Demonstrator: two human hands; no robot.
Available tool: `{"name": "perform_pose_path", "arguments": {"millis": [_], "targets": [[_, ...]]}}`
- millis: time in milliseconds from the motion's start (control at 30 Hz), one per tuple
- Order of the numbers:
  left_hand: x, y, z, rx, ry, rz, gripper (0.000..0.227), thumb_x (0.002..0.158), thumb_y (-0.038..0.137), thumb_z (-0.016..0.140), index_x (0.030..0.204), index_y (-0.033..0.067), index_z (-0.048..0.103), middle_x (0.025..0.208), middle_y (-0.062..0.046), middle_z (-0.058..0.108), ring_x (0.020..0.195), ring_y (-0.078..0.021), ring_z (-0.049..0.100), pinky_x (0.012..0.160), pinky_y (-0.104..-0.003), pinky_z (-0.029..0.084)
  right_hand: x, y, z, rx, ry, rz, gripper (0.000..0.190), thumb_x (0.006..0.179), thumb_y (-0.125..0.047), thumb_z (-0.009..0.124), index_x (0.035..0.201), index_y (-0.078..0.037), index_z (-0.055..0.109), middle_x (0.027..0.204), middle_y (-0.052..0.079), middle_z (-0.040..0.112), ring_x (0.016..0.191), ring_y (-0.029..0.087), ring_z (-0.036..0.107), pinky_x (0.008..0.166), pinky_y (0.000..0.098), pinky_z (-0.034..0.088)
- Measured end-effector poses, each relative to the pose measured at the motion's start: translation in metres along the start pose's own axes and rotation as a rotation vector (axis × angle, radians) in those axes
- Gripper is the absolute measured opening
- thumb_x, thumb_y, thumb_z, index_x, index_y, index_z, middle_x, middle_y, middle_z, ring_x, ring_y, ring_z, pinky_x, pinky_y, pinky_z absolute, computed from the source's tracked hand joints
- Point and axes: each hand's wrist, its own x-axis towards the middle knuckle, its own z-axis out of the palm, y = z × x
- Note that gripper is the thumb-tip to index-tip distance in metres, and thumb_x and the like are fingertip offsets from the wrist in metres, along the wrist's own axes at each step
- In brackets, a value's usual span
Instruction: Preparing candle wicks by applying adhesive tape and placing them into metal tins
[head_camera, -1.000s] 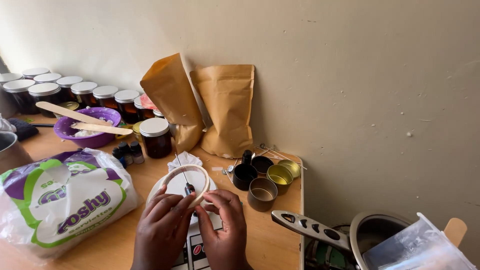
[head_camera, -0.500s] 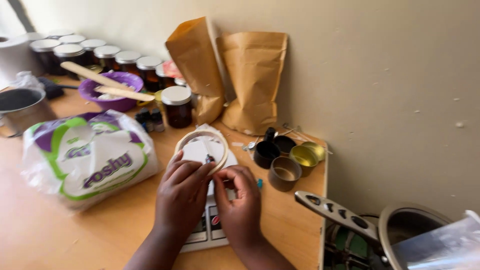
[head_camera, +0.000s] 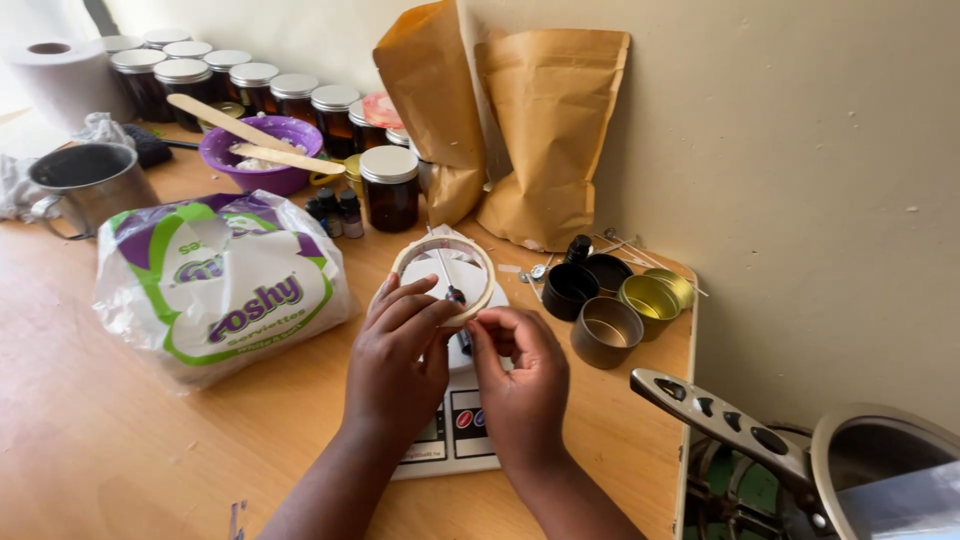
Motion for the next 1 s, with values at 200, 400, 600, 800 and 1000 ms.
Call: {"name": "perform_pose_path", "arguments": {"millis": [200,400,600,800,1000], "targets": [[-0.002,-0.001,0.002,0.0,-0.012,-0.046,0.021,0.079,-0.008,0.056,0.09,0.004,0.068,0.088,-0.007,0.067,0.103,-0.0266,0.062,0.107,-0.046,0.036,0.0,0.0,0.002,0.011,-0.086,-0.067,0.004,0.084,-0.002,0.065,0.086,-0.005,0.066,0.083,0.005,0.066,0.077,0.015,0.064,0.072,0.0252,0.052],[-0.001,0.001,0.001,0.005,-0.037,-0.052,0.019,0.079,-0.006,0.059,0.093,0.0043,0.068,0.092,-0.008,0.066,0.101,-0.0261,0.062,0.106,-0.046,0.037,0.0,0.002,0.0,-0.043,0.002,-0.004,0.002,0.087,-0.006,0.06,0.087,-0.006,0.061,0.082,0.005,0.063,0.075,0.015,0.061,0.067,0.0248,0.051],[-0.001,0.001,0.002,-0.047,-0.012,-0.084,0.014,0.08,0.0,0.064,0.092,0.0059,0.069,0.09,-0.009,0.067,0.098,-0.025,0.064,0.106,-0.047,0.037,-0.006,0.013,0.005,0.013,0.066,0.096,0.007,0.087,-0.007,0.061,0.094,-0.008,0.06,0.087,0.004,0.065,0.079,0.013,0.062,0.071,0.0242,0.052],[-0.001,0.003,0.001,-0.05,-0.038,-0.104,0.02,0.081,-0.001,0.059,0.099,0.0043,0.067,0.095,-0.009,0.067,0.094,-0.0255,0.064,0.107,-0.048,0.038,-0.004,0.007,0.002,0.021,0.07,0.108,0.009,0.087,-0.006,0.059,0.095,-0.007,0.062,0.092,0.005,0.065,0.085,0.013,0.063,0.072,0.0238,0.053],[-0.002,0.003,0.001,-0.039,-0.026,-0.111,0.023,0.081,-0.002,0.057,0.101,0.0041,0.067,0.098,-0.011,0.067,0.093,-0.025,0.064,0.107,-0.048,0.04,-0.003,0.005,0.002,0.051,0.071,0.118,0.009,0.088,-0.007,0.059,0.096,-0.006,0.063,0.091,0.005,0.065,0.082,0.013,0.063,0.071,0.0235,0.053]]}}
